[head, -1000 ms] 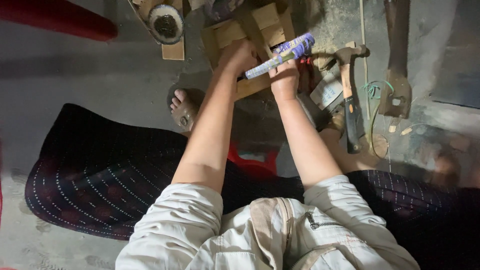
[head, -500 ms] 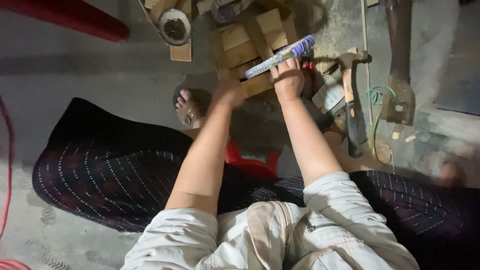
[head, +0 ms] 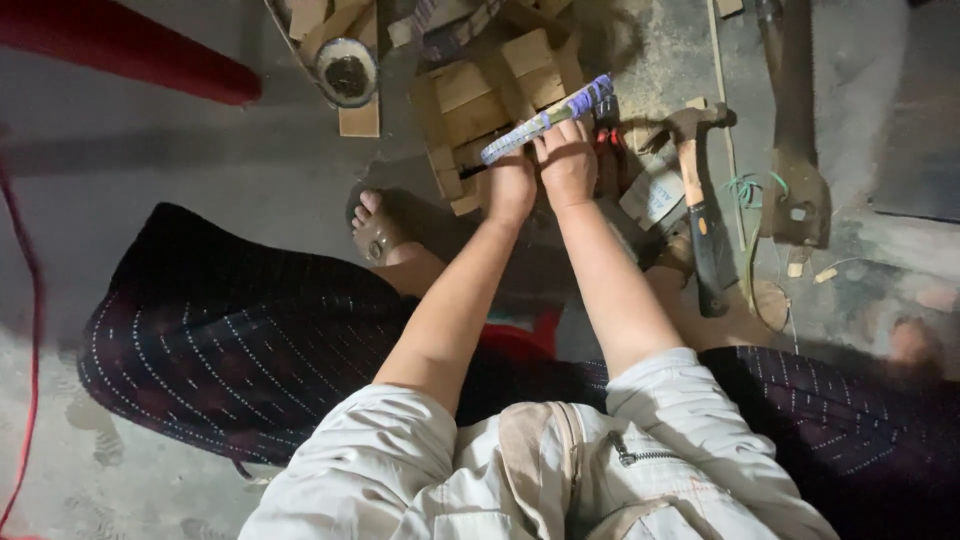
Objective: The person is assembling a circular wooden frame, carefully fitting wooden slats into slots and using a hammer and a wooden block to tap them into a secure position.
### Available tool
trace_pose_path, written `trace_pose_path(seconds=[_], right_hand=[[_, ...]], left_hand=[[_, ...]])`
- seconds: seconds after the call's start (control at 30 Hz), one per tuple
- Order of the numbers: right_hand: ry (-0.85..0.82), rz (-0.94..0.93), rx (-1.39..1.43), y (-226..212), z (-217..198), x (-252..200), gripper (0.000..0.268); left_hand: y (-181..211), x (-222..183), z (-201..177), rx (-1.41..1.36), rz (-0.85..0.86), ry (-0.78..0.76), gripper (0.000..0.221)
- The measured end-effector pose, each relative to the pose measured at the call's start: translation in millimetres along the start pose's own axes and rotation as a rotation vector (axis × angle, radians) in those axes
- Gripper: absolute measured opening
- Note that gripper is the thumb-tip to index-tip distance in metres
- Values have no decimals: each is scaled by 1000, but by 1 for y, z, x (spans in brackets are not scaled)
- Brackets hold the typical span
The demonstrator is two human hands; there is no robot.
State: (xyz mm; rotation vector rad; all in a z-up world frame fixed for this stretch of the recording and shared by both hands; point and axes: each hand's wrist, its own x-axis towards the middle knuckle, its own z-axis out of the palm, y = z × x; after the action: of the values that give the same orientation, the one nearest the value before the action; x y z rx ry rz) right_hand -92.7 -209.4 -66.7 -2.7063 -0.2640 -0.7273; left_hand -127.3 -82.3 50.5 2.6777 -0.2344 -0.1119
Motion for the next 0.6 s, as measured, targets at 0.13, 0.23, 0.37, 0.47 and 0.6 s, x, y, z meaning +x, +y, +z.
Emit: trace_pose_path(seconds=[0.13, 0.23, 0.37, 0.47, 0.6], right_hand=[[-2, 21, 38, 0, 0, -1, 21], [-9, 15, 44, 10, 8, -14, 20], [1, -31, -70, 21, 11, -29, 10], [-68, 139, 235, -6, -56, -2, 9], [-45, 402, 524, 26, -120, -9, 15]], left_hand=[[-3, 16, 3, -170, -131, 34, 19], [-10, 24, 22, -338, -275, 74, 26], [-27, 25, 84, -420, -341, 160, 24], [-38, 31, 121, -465, -424, 166, 39], [-44, 32, 152, -509, -518, 130, 43]])
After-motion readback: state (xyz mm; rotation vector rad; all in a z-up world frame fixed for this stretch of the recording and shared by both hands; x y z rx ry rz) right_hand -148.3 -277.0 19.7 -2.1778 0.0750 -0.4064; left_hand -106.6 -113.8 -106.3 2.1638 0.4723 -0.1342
